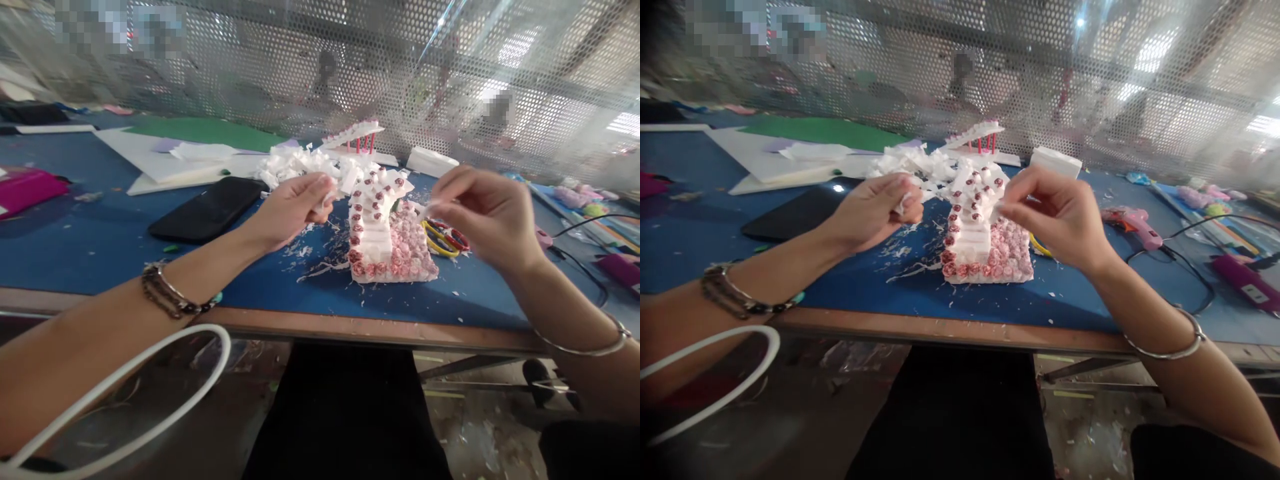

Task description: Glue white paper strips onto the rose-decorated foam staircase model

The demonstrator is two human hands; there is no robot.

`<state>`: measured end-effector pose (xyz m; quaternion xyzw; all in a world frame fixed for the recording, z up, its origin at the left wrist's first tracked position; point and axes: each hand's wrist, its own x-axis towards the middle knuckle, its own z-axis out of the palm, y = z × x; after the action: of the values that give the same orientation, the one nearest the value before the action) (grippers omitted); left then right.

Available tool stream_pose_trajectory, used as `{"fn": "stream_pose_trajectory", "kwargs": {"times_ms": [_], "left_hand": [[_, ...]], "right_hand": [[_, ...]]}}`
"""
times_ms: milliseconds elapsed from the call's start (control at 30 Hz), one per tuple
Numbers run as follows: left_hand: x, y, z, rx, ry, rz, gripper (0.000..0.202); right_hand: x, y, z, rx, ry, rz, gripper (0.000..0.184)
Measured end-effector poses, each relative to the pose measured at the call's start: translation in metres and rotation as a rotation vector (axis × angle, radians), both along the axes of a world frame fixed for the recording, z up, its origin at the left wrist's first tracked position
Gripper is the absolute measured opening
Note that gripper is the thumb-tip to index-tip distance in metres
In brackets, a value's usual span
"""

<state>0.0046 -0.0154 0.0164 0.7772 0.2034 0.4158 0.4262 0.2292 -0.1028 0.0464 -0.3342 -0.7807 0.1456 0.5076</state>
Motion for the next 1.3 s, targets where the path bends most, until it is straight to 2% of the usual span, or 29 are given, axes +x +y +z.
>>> {"fn": "stream_pose_trajectory", "kwargs": {"times_ms": [133, 233, 533, 667, 900, 1067, 1300], "left_hand": [[-0.003, 0.011, -0.006, -0.010, 0.024, -0.002, 0.033], [-0.003, 0.012, -0.009, 0.008, 0.040, 0.010, 0.034], [-0.001, 0.004, -0.005, 0.005, 0.109, 0.105, 0.031], [0.000, 0.003, -0.004, -0.017, 0.100, 0.107, 0.029], [0.000, 0.001, -0.003, -0.024, 0.104, 0.124, 0.030], [0.000, -0.002, 0.000, -0.014, 0.124, 0.140, 0.029], [-0.001, -0.001, -0.002, 0.026, 0.136, 0.140, 0.029]], "right_hand": [[0.012, 0.010, -0.010, -0.127, -0.395, 0.011, 0.009], [0.005, 0.013, -0.018, -0.129, -0.498, 0.020, 0.013], [-0.003, 0.012, -0.022, -0.025, -0.657, 0.006, 0.007], [-0.003, 0.011, -0.020, -0.049, -0.731, 0.087, 0.010], [0.001, 0.012, -0.018, -0.038, -0.823, 0.111, 0.020], [0.005, 0.011, -0.015, 0.052, -0.785, 0.077, 0.020], [0.004, 0.013, -0.016, -0.005, -0.807, 0.127, 0.017]]}}
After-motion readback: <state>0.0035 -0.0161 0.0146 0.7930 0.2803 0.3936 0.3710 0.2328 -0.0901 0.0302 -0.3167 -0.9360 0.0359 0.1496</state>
